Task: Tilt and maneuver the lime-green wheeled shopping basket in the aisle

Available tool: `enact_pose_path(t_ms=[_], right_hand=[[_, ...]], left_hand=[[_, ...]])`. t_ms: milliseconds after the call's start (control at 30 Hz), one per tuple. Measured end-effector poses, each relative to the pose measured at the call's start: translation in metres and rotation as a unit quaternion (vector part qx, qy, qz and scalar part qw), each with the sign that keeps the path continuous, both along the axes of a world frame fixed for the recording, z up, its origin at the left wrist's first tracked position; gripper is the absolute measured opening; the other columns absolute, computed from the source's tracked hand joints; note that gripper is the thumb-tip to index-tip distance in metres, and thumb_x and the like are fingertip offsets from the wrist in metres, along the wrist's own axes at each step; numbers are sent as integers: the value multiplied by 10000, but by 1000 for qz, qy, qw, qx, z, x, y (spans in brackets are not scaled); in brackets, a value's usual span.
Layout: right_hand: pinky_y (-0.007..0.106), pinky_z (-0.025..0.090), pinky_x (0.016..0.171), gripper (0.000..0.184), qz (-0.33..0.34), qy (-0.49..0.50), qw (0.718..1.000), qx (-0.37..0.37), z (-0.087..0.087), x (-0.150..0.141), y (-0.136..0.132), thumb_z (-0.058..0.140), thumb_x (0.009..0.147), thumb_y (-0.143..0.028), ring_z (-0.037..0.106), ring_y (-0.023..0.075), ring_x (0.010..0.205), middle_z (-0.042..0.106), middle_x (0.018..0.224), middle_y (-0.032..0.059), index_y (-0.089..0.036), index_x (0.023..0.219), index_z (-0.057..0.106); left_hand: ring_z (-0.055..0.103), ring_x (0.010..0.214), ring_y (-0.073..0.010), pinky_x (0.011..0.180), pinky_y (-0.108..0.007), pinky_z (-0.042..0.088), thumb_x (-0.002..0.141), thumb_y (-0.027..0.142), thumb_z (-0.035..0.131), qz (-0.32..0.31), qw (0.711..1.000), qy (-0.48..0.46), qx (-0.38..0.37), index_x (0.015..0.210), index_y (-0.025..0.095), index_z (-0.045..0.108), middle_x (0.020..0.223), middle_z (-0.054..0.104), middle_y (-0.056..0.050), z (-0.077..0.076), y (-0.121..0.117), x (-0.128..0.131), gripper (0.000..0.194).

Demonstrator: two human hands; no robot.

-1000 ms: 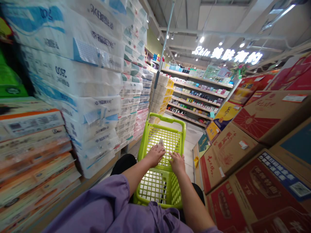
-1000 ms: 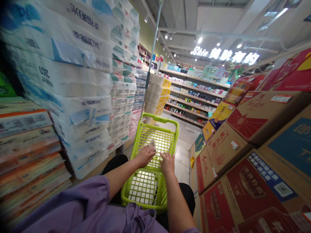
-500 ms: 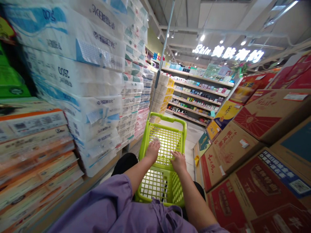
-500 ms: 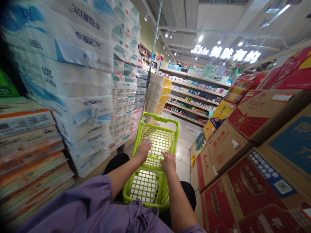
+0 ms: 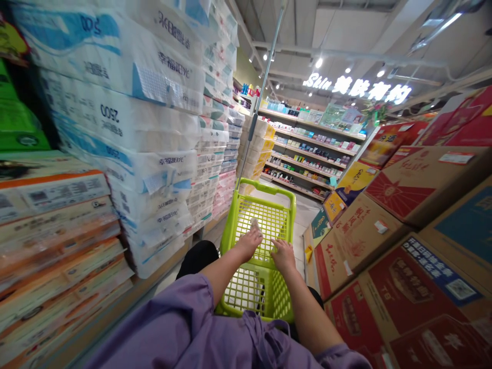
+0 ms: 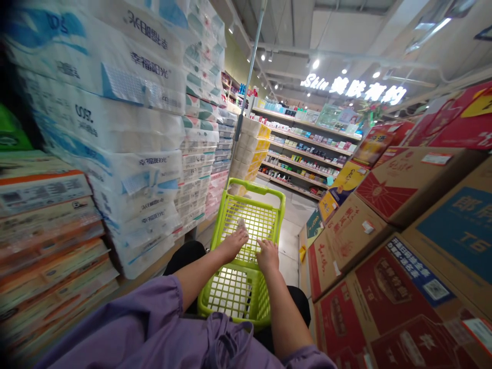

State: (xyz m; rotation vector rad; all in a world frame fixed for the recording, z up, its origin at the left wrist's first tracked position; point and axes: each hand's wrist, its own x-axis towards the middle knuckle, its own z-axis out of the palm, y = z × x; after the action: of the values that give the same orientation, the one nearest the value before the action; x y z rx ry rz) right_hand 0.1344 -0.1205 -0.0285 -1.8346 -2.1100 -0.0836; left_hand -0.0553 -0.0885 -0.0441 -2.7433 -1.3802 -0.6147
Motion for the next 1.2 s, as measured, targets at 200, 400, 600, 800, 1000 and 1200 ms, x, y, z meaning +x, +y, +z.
enact_pose_path(t_ms=[200,400,600,800,1000,1200], right_hand=[[414,279,1084,519,-1,6,1000,3,1,0,0,586,758,-127,501,240,1211,613,1262,48,-280,1253,614],[419,286,1080,514,3,2,1000,2,0,2,3,610,766,-149,506,244,1205,613,1263,55,-279,1263,605],[436,265,1093,530,0,-2,1000,-3,-3,2,4,614,765,-147,491,241,1220,607,1269,44,-301,1271,594],[417,277,1083,526,0,7,1000,-1,-1,3,2,620,757,-140,486,238,1218,598,1277,52,-288,1262,604],[396,284,1071,512,7,15,1000,-2,2,2,1,602,765,-132,494,233,1195,617,1233,43,-291,1253,610],[403,273,1069,523,5,19,1000,-4,1,2,1,612,758,-130,487,236,1191,608,1248,45,-294,1254,607]], left_hand=[[564,1114,-198,965,-361,466,919,134,431,-30,994,-97,50,1275,213,514,1210,608,-93,11,-6,3,373],[547,1101,-213,951,-376,456,962,233,360,141,971,-190,26,1250,220,524,1210,578,-101,24,-1,0,332],[263,1407,-304,1113,-570,226,941,314,423,45,998,-22,25,1348,270,482,1498,397,-60,9,-1,1,413],[384,1340,-242,1054,-415,383,824,134,500,-71,997,-2,42,1321,250,518,1423,500,-42,14,-7,-1,511],[292,1385,-321,1116,-528,264,847,187,502,159,984,-74,6,1383,187,438,1478,401,-132,17,-3,-1,539],[495,1192,-181,1028,-338,394,877,77,409,6,996,-84,16,1252,217,558,1261,580,-75,20,-4,0,427]])
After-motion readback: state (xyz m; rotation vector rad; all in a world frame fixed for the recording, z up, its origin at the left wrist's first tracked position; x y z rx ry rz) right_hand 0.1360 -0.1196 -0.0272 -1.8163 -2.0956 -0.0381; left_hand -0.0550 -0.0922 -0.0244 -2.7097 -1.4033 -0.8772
